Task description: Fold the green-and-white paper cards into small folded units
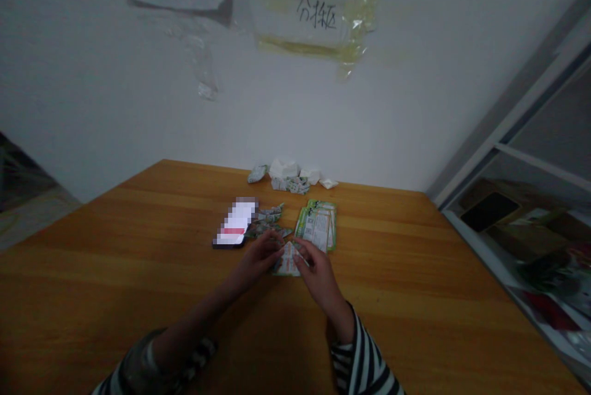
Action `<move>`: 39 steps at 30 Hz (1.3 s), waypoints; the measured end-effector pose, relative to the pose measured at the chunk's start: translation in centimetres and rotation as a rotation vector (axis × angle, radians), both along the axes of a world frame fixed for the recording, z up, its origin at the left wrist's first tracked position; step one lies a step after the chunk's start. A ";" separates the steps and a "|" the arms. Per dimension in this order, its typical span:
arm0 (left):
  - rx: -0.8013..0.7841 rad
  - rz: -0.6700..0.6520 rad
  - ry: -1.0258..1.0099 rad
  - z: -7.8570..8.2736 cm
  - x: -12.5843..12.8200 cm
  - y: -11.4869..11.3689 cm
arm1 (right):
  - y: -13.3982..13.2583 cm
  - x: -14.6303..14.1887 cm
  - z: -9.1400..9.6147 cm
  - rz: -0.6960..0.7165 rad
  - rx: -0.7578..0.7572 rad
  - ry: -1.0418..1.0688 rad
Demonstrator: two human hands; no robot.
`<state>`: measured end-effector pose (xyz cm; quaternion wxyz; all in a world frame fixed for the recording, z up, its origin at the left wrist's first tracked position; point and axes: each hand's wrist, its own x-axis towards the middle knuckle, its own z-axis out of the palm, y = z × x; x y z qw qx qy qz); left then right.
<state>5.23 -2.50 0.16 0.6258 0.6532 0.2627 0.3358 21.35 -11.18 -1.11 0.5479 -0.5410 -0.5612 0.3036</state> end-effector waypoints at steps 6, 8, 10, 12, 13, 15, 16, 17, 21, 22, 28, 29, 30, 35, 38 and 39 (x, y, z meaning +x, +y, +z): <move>0.010 -0.089 0.013 0.0 -0.3 0.6 | -0.1 0.7 0.9 0.090 0.057 -0.151; -0.004 -0.147 0.000 -0.2 -0.4 0.6 | -0.2 1.1 0.9 0.120 0.029 -0.135; -0.005 -0.179 -0.026 -0.5 -0.4 0.5 | -0.2 1.4 0.8 0.148 0.005 -0.090; 0.014 -0.180 -0.038 -0.6 -0.5 0.4 | -0.3 1.5 0.6 0.159 -0.011 -0.035; 0.028 -0.171 -0.035 -0.6 -0.5 0.3 | -0.3 1.5 0.6 0.155 -0.015 -0.008; 0.042 -0.154 -0.020 -0.5 -0.5 0.3 | -0.3 1.4 0.6 0.138 -0.024 0.036; 0.044 -0.149 -0.011 -0.3 -0.5 0.3 | -0.3 1.3 0.7 0.132 -0.028 0.051; 0.044 -0.143 -0.004 -0.2 -0.5 0.4 | -0.4 1.2 0.8 0.126 -0.032 0.061; 0.053 -0.109 0.028 0.4 -0.5 0.4 | -0.5 0.9 1.3 0.111 -0.039 0.090; 0.049 -0.106 0.035 0.7 -0.5 0.3 | -0.5 0.9 1.3 0.109 -0.042 0.103; -0.032 -0.110 0.097 2.1 -0.6 -0.1 | -0.4 0.7 0.9 0.088 -0.052 0.149; -0.031 -0.105 0.115 2.2 -0.6 0.0 | -0.4 0.6 0.9 0.085 -0.047 0.150; -0.022 -0.100 0.129 2.2 -0.6 0.0 | -0.3 0.5 0.9 0.082 -0.041 0.151; 0.033 -0.084 0.136 1.9 -0.7 0.2 | -0.3 0.4 0.9 0.071 -0.020 0.158; 0.052 -0.064 0.146 1.8 -0.6 0.2 | -0.2 0.4 0.6 0.066 -0.033 0.152; 0.057 -0.053 0.149 1.7 -0.6 0.2 | -0.1 0.3 0.5 0.061 -0.038 0.150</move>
